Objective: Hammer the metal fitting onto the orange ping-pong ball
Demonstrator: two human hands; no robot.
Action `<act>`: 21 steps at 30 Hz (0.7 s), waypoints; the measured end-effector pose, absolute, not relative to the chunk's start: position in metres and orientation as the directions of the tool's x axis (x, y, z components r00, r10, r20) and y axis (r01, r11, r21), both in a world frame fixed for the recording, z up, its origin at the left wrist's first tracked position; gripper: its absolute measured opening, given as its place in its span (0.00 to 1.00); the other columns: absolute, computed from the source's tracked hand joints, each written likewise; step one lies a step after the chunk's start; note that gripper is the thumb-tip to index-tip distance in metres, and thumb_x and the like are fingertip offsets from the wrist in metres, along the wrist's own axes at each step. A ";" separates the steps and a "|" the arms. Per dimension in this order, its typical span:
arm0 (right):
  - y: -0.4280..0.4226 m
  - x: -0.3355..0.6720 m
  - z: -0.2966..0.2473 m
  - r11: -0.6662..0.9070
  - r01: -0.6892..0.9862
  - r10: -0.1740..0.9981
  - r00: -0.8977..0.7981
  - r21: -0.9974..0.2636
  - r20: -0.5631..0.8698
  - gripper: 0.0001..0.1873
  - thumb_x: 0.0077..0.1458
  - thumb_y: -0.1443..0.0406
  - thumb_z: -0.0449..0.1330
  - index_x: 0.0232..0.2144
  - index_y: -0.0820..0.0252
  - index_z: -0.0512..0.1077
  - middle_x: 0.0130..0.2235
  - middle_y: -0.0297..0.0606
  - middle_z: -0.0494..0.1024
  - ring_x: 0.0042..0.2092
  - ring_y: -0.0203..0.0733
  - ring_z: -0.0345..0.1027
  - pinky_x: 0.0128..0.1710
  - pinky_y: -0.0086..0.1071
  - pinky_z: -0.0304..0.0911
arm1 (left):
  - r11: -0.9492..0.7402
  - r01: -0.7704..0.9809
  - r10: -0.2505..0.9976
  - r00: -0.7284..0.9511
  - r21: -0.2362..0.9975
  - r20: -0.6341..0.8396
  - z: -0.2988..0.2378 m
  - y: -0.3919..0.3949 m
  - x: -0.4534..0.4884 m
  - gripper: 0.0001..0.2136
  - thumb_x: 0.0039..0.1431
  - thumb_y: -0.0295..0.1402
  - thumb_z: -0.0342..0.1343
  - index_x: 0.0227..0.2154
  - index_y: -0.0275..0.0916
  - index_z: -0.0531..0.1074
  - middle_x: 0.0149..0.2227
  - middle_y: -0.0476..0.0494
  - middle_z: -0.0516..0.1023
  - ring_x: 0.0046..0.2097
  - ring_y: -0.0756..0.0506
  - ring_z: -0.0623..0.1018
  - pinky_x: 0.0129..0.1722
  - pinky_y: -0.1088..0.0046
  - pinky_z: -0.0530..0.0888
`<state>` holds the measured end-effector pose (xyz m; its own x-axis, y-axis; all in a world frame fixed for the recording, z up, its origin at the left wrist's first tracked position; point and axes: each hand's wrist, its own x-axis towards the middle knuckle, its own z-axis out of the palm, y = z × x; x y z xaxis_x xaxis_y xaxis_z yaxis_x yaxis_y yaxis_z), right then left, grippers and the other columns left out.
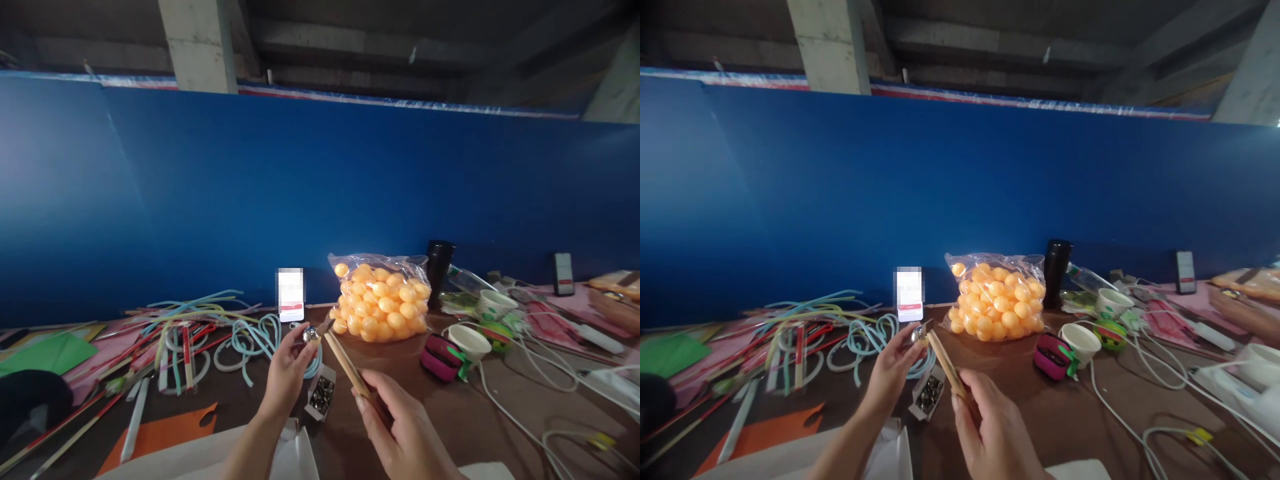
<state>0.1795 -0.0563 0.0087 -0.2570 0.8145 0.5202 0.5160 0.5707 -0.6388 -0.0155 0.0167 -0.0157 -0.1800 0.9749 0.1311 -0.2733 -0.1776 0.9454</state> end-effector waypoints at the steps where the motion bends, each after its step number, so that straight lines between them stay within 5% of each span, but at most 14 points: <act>1: -0.056 0.180 0.009 0.577 0.510 0.809 -0.250 -0.638 0.532 0.14 0.62 0.64 0.52 0.49 0.60 0.67 0.43 0.47 0.79 0.41 0.46 0.76 0.40 0.32 0.73 | -0.176 -0.271 0.975 -0.182 0.946 0.129 -0.015 0.017 -0.015 0.27 0.47 0.40 0.66 0.50 0.35 0.71 0.32 0.45 0.79 0.34 0.49 0.77 0.37 0.73 0.72; 16: -0.060 0.179 0.013 0.565 0.495 0.818 -0.226 -0.660 0.530 0.14 0.62 0.65 0.52 0.50 0.58 0.66 0.44 0.45 0.79 0.42 0.46 0.76 0.39 0.31 0.73 | -0.185 -0.405 0.980 -0.139 0.895 0.140 -0.019 0.018 -0.018 0.23 0.50 0.36 0.65 0.50 0.39 0.72 0.41 0.42 0.80 0.40 0.47 0.79 0.44 0.70 0.73; 21: -0.063 0.179 0.014 0.592 0.410 0.797 -0.172 -0.694 0.579 0.14 0.62 0.65 0.53 0.50 0.56 0.66 0.43 0.44 0.79 0.40 0.44 0.76 0.25 0.24 0.71 | -0.141 -0.591 0.990 -0.061 0.794 0.130 -0.012 0.013 -0.019 0.20 0.51 0.32 0.65 0.48 0.41 0.74 0.44 0.43 0.79 0.41 0.47 0.79 0.44 0.72 0.74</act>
<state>0.1794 -0.0634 0.0138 -0.1722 0.7972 0.5786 0.4101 0.5921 -0.6937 -0.0194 0.0128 -0.0125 -0.0613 0.9896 0.1299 -0.5908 -0.1408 0.7944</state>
